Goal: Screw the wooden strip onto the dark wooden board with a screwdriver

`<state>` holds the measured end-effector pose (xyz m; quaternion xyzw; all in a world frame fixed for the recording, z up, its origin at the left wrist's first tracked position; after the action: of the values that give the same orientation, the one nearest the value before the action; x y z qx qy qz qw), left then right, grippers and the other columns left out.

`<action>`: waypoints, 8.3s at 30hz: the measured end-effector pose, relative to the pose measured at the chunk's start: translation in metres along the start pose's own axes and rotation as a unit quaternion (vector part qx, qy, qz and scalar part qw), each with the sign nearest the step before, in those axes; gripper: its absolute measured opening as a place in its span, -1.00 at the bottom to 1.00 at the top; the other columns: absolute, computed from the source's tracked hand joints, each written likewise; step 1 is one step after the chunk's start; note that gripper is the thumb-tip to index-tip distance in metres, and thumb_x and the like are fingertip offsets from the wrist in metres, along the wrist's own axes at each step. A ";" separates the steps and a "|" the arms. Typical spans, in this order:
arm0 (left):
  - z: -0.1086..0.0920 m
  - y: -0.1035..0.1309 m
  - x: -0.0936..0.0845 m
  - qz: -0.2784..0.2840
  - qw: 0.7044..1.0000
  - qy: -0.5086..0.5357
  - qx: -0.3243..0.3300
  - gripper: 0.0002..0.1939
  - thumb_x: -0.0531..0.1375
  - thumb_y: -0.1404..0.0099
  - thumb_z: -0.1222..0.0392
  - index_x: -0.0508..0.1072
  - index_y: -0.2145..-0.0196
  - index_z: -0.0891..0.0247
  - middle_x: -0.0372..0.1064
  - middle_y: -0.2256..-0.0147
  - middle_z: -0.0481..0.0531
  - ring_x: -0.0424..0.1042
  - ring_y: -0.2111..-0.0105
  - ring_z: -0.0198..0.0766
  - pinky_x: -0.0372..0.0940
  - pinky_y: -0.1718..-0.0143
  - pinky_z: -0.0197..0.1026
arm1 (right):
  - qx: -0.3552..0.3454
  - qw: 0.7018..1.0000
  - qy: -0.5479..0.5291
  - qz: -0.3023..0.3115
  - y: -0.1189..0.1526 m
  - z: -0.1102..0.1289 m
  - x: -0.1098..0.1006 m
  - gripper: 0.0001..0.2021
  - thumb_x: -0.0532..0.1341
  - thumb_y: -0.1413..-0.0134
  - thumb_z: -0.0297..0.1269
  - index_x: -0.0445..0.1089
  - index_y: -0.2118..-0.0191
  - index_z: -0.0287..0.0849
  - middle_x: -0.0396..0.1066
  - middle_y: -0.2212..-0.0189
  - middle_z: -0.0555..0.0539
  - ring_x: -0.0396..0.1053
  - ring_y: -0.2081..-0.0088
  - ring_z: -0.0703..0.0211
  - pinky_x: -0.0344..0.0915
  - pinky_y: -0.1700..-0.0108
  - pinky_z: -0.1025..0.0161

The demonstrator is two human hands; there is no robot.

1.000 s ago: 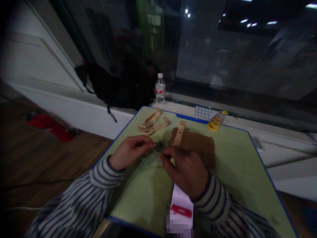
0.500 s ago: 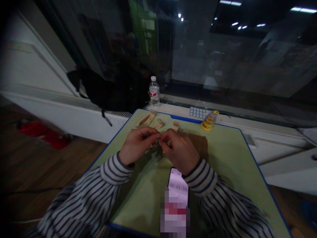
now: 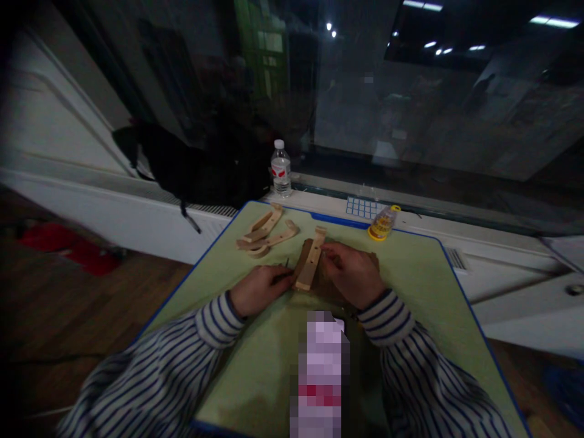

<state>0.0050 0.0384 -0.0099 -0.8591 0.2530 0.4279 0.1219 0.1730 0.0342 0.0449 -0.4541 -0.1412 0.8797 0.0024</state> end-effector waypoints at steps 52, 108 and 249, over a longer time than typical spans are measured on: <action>0.005 -0.016 0.006 -0.172 0.976 -0.003 0.132 -0.63 0.01 -0.38 0.22 0.36 -0.08 0.36 0.37 -0.04 0.21 0.39 -0.02 -0.13 0.35 -0.08 -0.03 | -0.146 0.978 0.099 0.115 -0.013 0.025 0.029 -0.88 0.18 -0.12 -0.41 0.46 0.27 -0.10 0.53 0.31 -0.04 0.47 0.27 0.18 0.36 0.18 0.23; 0.001 -0.029 -0.009 -0.114 0.974 0.131 0.147 -0.78 0.14 -0.33 0.22 0.52 0.11 0.23 0.42 0.19 0.04 0.42 0.19 -0.30 0.36 0.12 -0.23 | -0.154 0.965 0.180 0.109 0.041 0.034 0.021 -0.51 0.22 -0.10 -0.11 0.25 -0.11 -0.20 0.41 0.02 -0.20 0.40 0.08 -0.08 0.44 0.12 -0.07; -0.008 -0.036 -0.007 -0.156 0.950 0.012 0.269 -0.62 0.09 -0.34 0.19 0.37 -0.07 0.34 0.33 -0.09 0.20 0.26 -0.14 -0.14 0.21 -0.17 -0.02 | -0.090 0.970 -0.209 -0.085 -0.043 0.029 -0.029 -0.63 0.15 -0.18 -0.08 0.19 -0.07 0.01 0.38 0.47 0.06 0.43 0.40 0.20 0.40 0.36 0.22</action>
<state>0.0261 0.0673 0.0003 -0.8279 0.2228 0.3094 0.4113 0.1618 0.0648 0.0949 -0.2453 -0.2553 0.9352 0.0064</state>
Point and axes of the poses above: each hand's wrist, its own y-axis away from the middle knuckle, its own x-axis out of the palm, z = x × y, the point moved 8 cm from there along -y, towards the middle knuckle
